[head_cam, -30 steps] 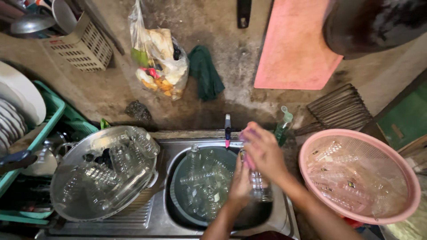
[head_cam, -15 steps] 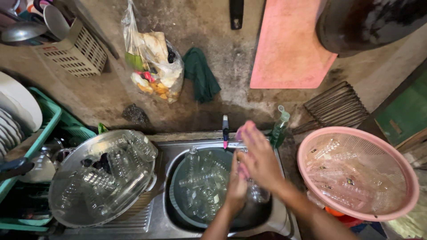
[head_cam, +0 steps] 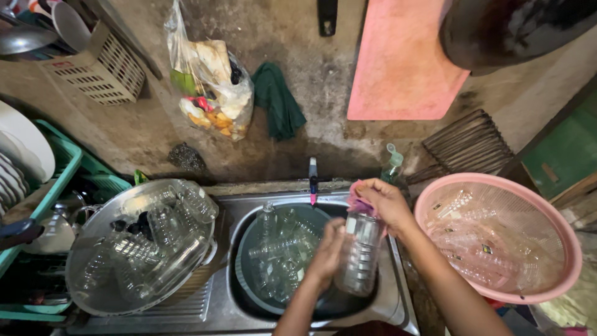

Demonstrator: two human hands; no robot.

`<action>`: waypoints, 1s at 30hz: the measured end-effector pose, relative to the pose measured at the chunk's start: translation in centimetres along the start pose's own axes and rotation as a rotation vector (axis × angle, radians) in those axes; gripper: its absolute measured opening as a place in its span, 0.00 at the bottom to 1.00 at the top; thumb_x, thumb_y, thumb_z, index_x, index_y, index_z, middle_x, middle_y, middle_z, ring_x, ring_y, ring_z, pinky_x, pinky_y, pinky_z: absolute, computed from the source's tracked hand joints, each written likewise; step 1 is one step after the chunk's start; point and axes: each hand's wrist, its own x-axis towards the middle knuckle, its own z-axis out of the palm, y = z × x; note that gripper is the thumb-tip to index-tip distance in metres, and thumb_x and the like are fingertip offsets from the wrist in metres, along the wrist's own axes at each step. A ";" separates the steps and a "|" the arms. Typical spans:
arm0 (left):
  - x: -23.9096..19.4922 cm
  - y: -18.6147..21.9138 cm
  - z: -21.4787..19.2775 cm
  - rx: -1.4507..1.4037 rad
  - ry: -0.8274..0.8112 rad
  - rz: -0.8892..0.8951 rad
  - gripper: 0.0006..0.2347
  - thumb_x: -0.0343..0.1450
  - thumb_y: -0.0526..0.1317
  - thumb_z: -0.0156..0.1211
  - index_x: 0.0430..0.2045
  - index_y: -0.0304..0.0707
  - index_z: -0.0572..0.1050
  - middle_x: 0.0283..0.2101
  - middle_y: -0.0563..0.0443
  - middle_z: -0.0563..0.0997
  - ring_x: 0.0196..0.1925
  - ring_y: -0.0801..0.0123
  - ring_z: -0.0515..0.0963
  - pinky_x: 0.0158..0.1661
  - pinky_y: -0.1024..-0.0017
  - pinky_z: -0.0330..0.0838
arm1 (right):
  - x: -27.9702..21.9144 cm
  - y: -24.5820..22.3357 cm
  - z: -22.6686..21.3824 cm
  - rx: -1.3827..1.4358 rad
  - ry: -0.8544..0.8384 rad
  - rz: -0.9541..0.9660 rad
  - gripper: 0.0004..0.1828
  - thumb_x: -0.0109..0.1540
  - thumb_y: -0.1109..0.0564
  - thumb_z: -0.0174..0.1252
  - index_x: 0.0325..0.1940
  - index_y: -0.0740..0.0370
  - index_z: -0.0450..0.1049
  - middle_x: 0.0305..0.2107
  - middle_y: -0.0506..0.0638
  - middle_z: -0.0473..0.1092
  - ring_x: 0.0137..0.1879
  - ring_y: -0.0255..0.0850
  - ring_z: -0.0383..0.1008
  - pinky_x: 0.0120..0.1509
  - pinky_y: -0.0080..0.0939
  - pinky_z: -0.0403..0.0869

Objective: The person washes clear plastic bottles one by one using a pink cloth and running water at a kitchen sink. Each bottle is scrubbed, rinsed, and placed into a pink colander. The person repeats this process for multiple bottles throughout the clip.

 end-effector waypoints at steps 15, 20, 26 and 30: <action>-0.4 -0.6 1.5 0.100 0.006 0.334 0.35 0.71 0.39 0.64 0.74 0.42 0.52 0.54 0.41 0.72 0.50 0.67 0.77 0.50 0.67 0.77 | -2.3 -1.1 2.2 0.187 0.128 -0.026 0.25 0.72 0.44 0.45 0.55 0.67 0.76 0.45 0.54 0.77 0.45 0.38 0.77 0.48 0.37 0.75; 1.9 -0.3 0.4 -0.241 0.219 0.160 0.26 0.73 0.49 0.49 0.68 0.50 0.56 0.56 0.50 0.75 0.44 0.67 0.80 0.42 0.67 0.78 | -5.2 -1.3 5.3 -0.631 0.050 -0.556 0.26 0.72 0.51 0.44 0.72 0.65 0.64 0.68 0.57 0.64 0.70 0.46 0.67 0.71 0.45 0.66; 3.5 2.5 -4.3 -0.785 0.144 -0.015 0.36 0.68 0.68 0.49 0.56 0.34 0.72 0.50 0.44 0.81 0.49 0.60 0.82 0.48 0.65 0.81 | -9.3 1.0 8.3 -1.159 -0.003 -0.929 0.29 0.58 0.52 0.63 0.64 0.59 0.72 0.64 0.56 0.64 0.70 0.60 0.62 0.70 0.56 0.64; 4.1 1.9 -5.4 -0.742 0.154 -0.093 0.35 0.68 0.71 0.51 0.52 0.35 0.73 0.44 0.43 0.81 0.45 0.57 0.82 0.45 0.61 0.80 | -8.9 2.1 7.4 -1.183 -0.019 -1.214 0.26 0.56 0.53 0.65 0.59 0.55 0.74 0.59 0.59 0.67 0.65 0.60 0.65 0.65 0.59 0.67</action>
